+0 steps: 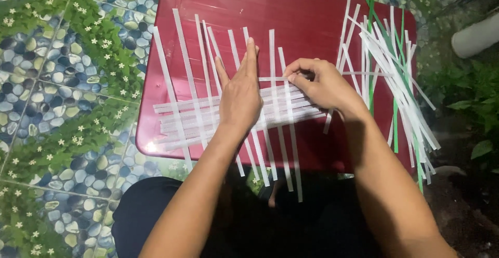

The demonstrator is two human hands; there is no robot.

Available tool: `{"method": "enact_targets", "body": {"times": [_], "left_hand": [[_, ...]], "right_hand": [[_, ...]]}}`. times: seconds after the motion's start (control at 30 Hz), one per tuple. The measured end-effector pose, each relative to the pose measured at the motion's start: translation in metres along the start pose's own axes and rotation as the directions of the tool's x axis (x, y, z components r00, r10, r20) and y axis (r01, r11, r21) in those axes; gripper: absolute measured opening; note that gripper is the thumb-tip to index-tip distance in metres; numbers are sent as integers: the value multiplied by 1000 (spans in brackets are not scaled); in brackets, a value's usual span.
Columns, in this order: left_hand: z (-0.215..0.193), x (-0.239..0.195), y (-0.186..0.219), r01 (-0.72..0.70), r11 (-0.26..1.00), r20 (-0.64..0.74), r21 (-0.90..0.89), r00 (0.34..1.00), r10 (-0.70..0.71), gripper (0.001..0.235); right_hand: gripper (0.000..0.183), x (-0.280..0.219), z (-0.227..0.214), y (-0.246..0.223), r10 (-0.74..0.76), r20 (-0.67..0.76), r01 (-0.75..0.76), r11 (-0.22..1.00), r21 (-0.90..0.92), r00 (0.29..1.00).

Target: The person weaves white plastic strips into a grid pattern on a red tray. They interlace horizontal and vertical strips by hand, pressing them flat to maintain alignment.

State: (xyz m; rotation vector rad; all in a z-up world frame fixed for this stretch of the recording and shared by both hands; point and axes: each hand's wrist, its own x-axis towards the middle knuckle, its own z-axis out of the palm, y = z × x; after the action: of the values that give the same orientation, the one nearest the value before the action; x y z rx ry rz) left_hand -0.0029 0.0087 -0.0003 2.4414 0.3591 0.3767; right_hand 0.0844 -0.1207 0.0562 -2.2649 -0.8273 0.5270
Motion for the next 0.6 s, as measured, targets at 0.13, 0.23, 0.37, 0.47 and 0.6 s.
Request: {"method": "enact_targets", "body": {"times": [0.13,0.23,0.37,0.47,0.6], "left_hand": [[-4,0,1,6,1000,3,-23,1000,-6,77],[-4,-1,2,-5,1000,8,-23,1000,5,77],[-10,-3,7,18,997,-18,-81,1000,-20,79],[-18,-2,6,-22,1000,25,12,999,21,87],[-6,-3,-15,-259,937,193,234,957,217,64]], "right_hand": [[16,1,4,-3,12,-22,-12,1000,-18,1000],[16,1,7,-6,-90,-60,86,994,-62,994],[18,3,8,2,-175,-55,163,972,-171,983],[15,-2,2,-13,-68,-12,64,975,-211,998],[15,-6,-10,-3,-60,-15,54,964,-259,998]]}}
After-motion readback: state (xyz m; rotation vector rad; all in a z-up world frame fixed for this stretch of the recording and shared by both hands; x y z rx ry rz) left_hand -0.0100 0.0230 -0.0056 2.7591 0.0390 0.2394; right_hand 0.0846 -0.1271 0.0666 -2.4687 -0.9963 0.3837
